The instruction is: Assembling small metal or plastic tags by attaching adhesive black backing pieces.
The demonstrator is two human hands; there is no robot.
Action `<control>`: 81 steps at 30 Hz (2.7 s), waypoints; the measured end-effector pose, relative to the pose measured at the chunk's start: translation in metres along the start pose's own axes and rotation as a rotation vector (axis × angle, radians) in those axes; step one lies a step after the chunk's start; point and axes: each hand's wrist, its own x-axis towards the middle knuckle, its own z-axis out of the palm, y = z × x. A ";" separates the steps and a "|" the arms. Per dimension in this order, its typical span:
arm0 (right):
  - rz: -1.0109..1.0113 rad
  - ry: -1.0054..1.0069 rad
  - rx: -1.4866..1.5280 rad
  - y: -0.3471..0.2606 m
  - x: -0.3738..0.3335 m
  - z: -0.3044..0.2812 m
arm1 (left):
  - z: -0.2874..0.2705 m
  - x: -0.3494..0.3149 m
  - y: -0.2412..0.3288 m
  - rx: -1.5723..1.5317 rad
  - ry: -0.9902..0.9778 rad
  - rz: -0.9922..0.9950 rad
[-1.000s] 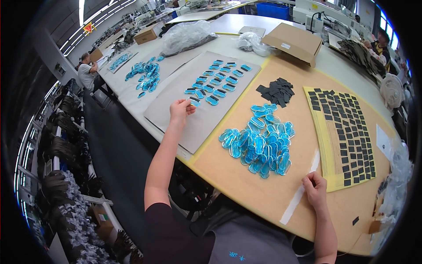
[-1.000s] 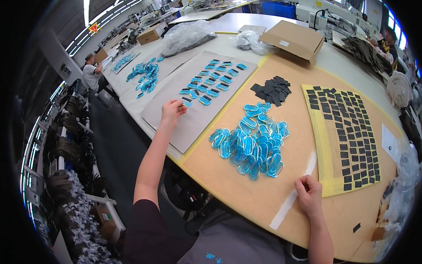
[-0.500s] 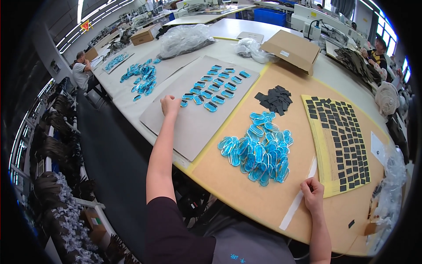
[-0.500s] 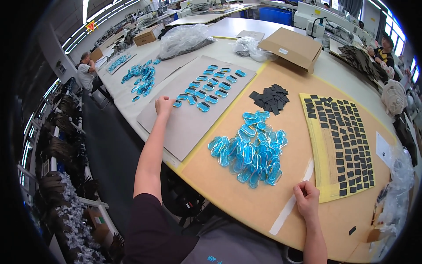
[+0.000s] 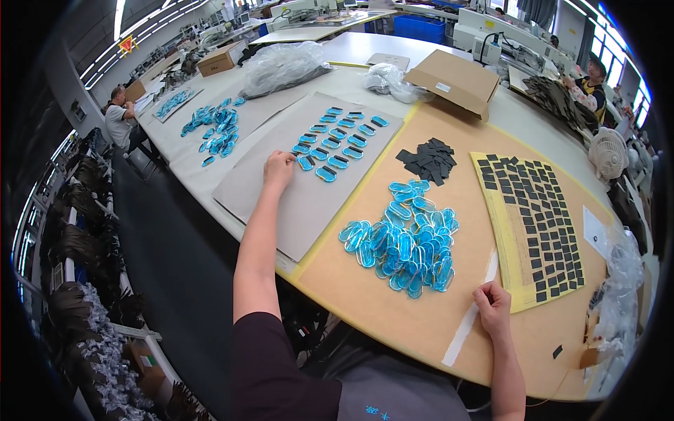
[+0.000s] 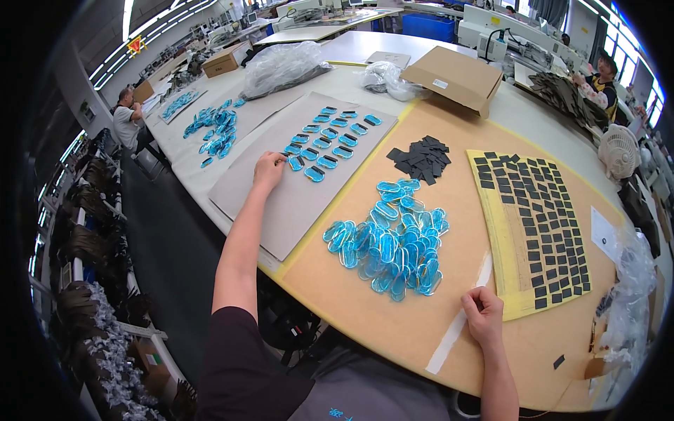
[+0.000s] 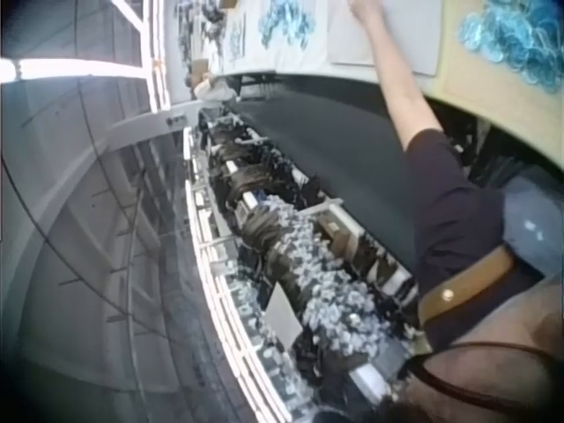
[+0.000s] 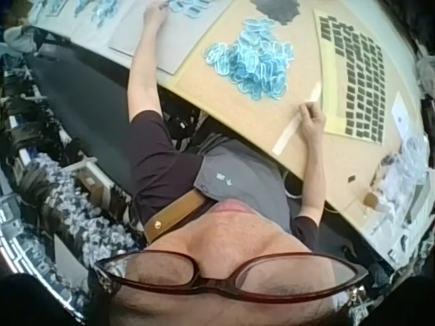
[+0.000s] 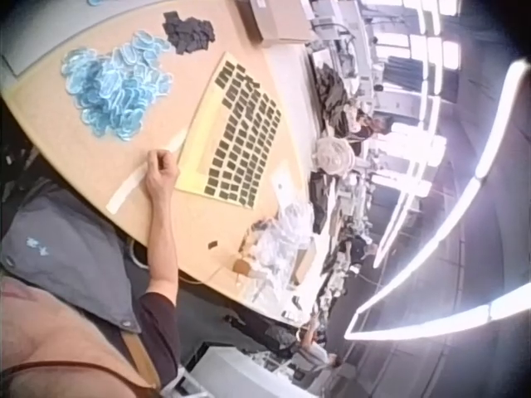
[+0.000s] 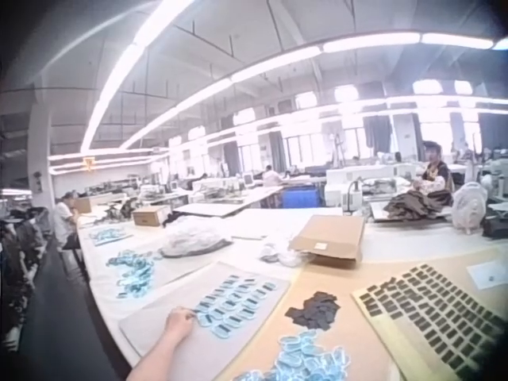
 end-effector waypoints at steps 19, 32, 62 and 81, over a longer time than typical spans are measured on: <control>-0.031 -0.009 -0.048 -0.008 -0.002 0.000 | -0.010 -0.037 0.025 0.054 -0.002 0.319; 0.229 -0.542 0.678 -0.040 -0.137 -0.057 | -0.005 -0.060 0.049 -0.030 0.138 0.330; 0.999 -0.206 0.356 0.182 -0.338 -0.011 | -0.028 -0.213 0.302 -0.195 -0.380 1.032; 0.893 -0.254 -0.090 0.176 -0.347 -0.016 | -0.004 -0.233 0.334 -0.101 -0.570 0.970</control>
